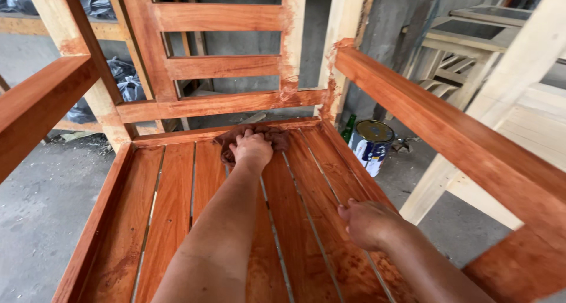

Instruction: The person applies reddish-brown stain to a wooden chair using a cloth. They repeatedly dip the cloth into a bucket and wipe the seat slats, armrests, and backrest, spreading the stain across the surfaces.

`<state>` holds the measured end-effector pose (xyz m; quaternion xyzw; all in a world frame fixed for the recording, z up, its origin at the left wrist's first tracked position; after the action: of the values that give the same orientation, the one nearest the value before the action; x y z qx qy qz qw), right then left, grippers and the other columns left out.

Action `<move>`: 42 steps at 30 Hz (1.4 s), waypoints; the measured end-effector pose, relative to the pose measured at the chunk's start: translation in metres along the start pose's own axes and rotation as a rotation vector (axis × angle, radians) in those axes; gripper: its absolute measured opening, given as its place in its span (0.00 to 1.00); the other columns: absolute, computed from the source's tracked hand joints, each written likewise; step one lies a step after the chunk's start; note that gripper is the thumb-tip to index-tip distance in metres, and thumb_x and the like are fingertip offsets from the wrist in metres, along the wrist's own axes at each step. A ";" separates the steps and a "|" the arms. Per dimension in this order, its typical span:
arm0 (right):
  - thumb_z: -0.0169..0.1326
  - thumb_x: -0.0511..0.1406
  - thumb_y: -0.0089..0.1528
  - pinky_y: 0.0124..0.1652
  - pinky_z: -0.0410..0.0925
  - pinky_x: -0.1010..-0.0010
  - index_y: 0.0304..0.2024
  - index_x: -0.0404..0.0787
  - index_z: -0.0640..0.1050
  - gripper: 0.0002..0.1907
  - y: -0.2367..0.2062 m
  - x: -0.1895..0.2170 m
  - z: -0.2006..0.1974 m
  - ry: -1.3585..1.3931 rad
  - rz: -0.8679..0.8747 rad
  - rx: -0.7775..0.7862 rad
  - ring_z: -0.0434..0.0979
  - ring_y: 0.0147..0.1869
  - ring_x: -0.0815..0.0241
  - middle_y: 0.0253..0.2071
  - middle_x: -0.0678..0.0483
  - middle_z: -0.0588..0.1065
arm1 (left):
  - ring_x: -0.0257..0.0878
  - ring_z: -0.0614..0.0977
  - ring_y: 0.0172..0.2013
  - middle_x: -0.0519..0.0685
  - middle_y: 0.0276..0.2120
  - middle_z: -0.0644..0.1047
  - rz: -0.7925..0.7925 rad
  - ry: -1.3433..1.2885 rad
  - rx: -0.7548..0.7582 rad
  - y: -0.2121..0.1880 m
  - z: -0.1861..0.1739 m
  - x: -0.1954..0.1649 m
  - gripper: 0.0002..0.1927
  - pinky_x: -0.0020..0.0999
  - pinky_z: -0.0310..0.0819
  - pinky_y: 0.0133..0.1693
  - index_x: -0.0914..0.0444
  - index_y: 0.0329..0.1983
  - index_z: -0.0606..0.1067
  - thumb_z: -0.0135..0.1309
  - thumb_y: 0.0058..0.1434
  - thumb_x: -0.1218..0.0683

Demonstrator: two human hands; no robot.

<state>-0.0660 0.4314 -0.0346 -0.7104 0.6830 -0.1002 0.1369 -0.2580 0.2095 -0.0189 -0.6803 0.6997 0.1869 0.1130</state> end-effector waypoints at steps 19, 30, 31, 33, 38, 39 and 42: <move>0.36 0.56 0.69 0.67 0.63 0.58 0.62 0.50 0.77 0.30 0.032 -0.046 0.011 0.462 0.003 -0.157 0.73 0.70 0.49 0.64 0.49 0.75 | 0.52 0.65 0.63 0.53 0.58 0.68 0.251 0.086 0.171 -0.305 -0.005 -0.042 0.16 0.61 0.56 0.65 0.59 0.51 0.78 0.54 0.61 0.51; 0.39 0.53 0.69 0.63 0.67 0.54 0.53 0.49 0.81 0.26 0.018 -0.037 -0.002 0.348 0.132 -0.330 0.76 0.63 0.42 0.56 0.47 0.79 | 0.54 0.64 0.66 0.52 0.60 0.68 0.298 -0.079 0.161 -0.294 0.006 -0.062 0.14 0.63 0.53 0.65 0.58 0.48 0.79 0.51 0.62 0.53; 0.39 0.54 0.69 0.62 0.67 0.54 0.52 0.48 0.81 0.26 0.017 -0.032 -0.004 0.361 0.180 -0.332 0.76 0.62 0.41 0.55 0.46 0.79 | 0.55 0.64 0.66 0.53 0.61 0.68 0.288 -0.050 0.145 -0.274 0.011 -0.066 0.15 0.65 0.52 0.66 0.58 0.50 0.79 0.49 0.61 0.55; 0.39 0.54 0.70 0.63 0.67 0.53 0.52 0.43 0.81 0.28 0.015 -0.026 -0.005 0.364 0.293 -0.339 0.75 0.63 0.40 0.56 0.42 0.78 | 0.53 0.64 0.66 0.52 0.60 0.68 0.266 -0.019 0.125 -0.230 0.020 -0.075 0.18 0.64 0.54 0.65 0.58 0.53 0.77 0.48 0.61 0.55; 0.37 0.45 0.70 0.64 0.65 0.53 0.59 0.42 0.74 0.23 0.012 -0.018 -0.003 0.284 0.242 -0.350 0.74 0.64 0.42 0.58 0.42 0.76 | 0.51 0.64 0.67 0.51 0.65 0.66 0.167 0.028 0.080 -0.121 0.044 -0.091 0.20 0.64 0.52 0.67 0.61 0.59 0.75 0.44 0.67 0.51; 0.41 0.42 0.67 0.63 0.65 0.53 0.61 0.42 0.72 0.22 0.009 -0.019 -0.003 0.319 0.249 -0.390 0.72 0.64 0.40 0.59 0.42 0.75 | 0.51 0.63 0.67 0.50 0.66 0.65 0.154 0.011 0.090 -0.102 0.047 -0.093 0.21 0.63 0.52 0.67 0.61 0.60 0.74 0.43 0.68 0.50; 0.42 0.34 0.67 0.60 0.70 0.58 0.63 0.40 0.70 0.21 0.004 -0.020 -0.004 0.258 0.312 -0.225 0.78 0.60 0.46 0.56 0.43 0.77 | 0.52 0.62 0.68 0.50 0.67 0.64 0.125 -0.007 0.093 -0.054 0.050 -0.100 0.22 0.63 0.49 0.69 0.62 0.63 0.72 0.40 0.69 0.51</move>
<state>-0.0717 0.4507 -0.0315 -0.5883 0.8033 -0.0911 -0.0177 -0.2038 0.3211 -0.0289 -0.6285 0.7484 0.1633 0.1353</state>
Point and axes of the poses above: each hand's wrist, its own y-axis towards the middle knuckle, its own z-axis out of the palm, x = y × z, the point moved 1 cm from there along y, towards the middle knuckle
